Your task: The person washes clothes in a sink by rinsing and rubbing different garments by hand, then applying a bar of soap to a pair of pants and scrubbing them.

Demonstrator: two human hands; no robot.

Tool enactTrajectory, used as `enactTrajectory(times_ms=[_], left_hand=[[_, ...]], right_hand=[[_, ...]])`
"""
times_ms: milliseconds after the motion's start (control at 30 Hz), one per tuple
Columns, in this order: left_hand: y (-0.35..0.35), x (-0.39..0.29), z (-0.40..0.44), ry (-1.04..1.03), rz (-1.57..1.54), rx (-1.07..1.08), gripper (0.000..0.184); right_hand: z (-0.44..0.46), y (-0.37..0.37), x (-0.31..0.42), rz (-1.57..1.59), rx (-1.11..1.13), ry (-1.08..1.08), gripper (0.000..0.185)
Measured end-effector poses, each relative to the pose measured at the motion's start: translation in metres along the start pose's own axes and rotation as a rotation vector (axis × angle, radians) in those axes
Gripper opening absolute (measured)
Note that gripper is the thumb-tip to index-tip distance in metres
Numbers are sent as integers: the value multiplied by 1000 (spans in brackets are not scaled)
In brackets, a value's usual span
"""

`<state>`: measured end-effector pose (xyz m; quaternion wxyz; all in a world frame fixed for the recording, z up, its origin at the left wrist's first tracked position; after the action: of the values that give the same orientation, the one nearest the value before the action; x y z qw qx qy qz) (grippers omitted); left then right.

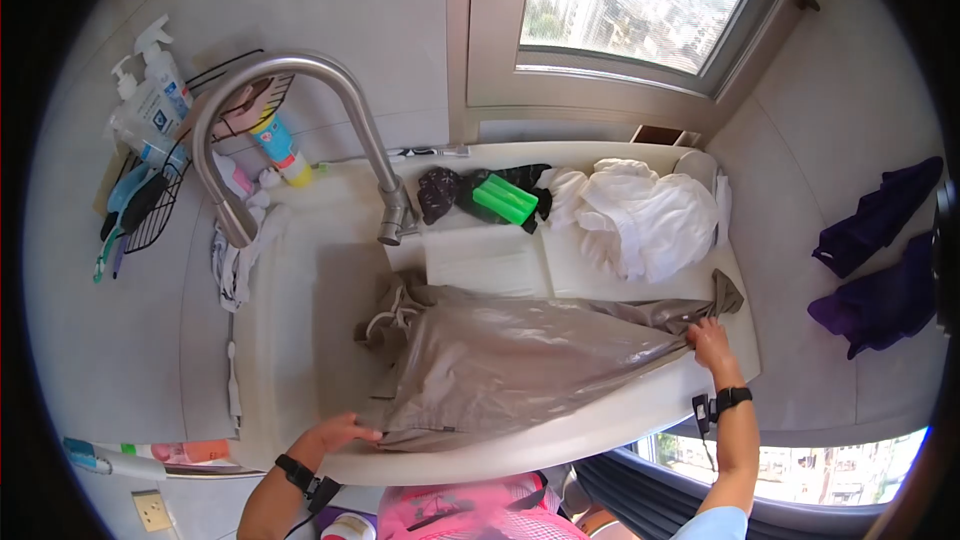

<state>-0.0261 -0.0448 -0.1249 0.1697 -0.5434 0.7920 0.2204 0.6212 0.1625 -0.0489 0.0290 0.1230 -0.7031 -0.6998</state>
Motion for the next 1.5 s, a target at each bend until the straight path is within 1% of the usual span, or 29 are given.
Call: enactTrajectory(times_ms=[33, 100, 133, 167, 200, 233, 267, 300, 333, 433, 533, 567, 667, 767, 867, 900, 933, 967, 1000, 1033, 1067, 1133, 1233, 1300, 1367, 1433, 1467, 1500], left_hand=[[0, 13, 8, 64, -118, -61, 91], [-1, 26, 20, 36, -293, -131, 95], [-1, 29, 20, 25, -379, -168, 97], [-1, 30, 20, -7, -362, -210, 93], [-1, 28, 20, -40, -344, -253, 88], [-1, 25, 20, -71, -327, -297, 84], [-3, 10, 9, -73, -293, -313, 76], [-3, -17, -13, -73, -259, -331, 68], [-4, -29, -25, -71, -226, -350, 60], [-7, -22, -27, -144, -396, -322, 40], [-7, -29, -39, -183, -482, -285, 38], [-7, -27, -40, -189, -487, -287, 38], [-7, -19, -39, -212, -503, -269, 40], [-7, -15, -36, -227, -534, -240, 43], [-9, -17, -39, -249, -596, -239, 49], [-8, -22, -43, -268, -627, -246, 51], [-8, -29, -42, -293, -655, -248, 54], [-9, -22, -37, -252, -757, -203, 56], [-10, -6, -31, -204, -849, -146, 57], [-13, -2, -22, -149, -934, -82, 59], [-15, -16, -21, -168, -886, -55, 58], [-21, -35, -37, -188, -814, -28, 57], [-22, -29, -44, -92, -334, -20, 52], [-26, -27, -47, -136, -357, 18, 50], [-30, -24, -49, -154, -382, 37, 49], [-30, -19, -51, -140, -401, 22, 50], [-30, -13, -48, -152, -455, -7, 50], [-30, -3, -43, -162, -506, -35, 50]], right_hand=[[11, 20, 17, -147, 106, 13, 27], [50, 44, 60, -74, 617, -57, 36], [76, 48, 82, 81, 464, -18, 41], [94, 63, 108, 298, 158, 137, 48], [119, 70, 143, 463, -20, 211, 51], [147, 77, 181, 534, -246, 322, 53], [169, 84, 215, 527, -251, 337, 58], [192, 81, 243, 491, -370, 359, 63], [211, 77, 267, 456, -487, 381, 68], [259, 66, 312, 303, -343, 255, 79], [294, 51, 324, 254, -29, 137, 86], [300, 47, 324, 250, 9, 132, 88], [304, 47, 319, 433, 0, 194, 88], [283, 72, 313, 400, -310, 214, 84], [229, 106, 314, 563, -443, 155, 80], [200, 109, 324, 712, -432, 190, 74], [169, 96, 342, 747, -367, 269, 68], [121, 113, 374, 774, -144, 294, 62], [79, 123, 405, 766, -99, 416, 62], [37, 103, 433, 704, 30, 570, 62], [4, 102, 455, 738, 134, 500, 64], [-28, 71, 481, 660, 304, 498, 62], [-19, 41, 444, 633, 205, 291, 63], [-1, 37, 381, 594, 70, 147, 63], [17, 34, 303, 401, 77, -40, 63], [21, 31, 232, 265, -101, -200, 62], [17, 18, 194, 252, -84, -337, 65], [12, 11, 166, 229, -86, -402, 66]])
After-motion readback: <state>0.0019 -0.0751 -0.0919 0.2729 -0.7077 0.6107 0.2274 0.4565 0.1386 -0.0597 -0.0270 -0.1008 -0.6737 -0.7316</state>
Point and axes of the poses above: each hand's wrist, its own z-axis towards the middle knuckle, its own y-axis out of the back of the hand, x = y × z, the point moved 5 cm from there along z, towards the middle knuckle, and after that the axes turned 9 degrees about -x, right-handed, at the moved point
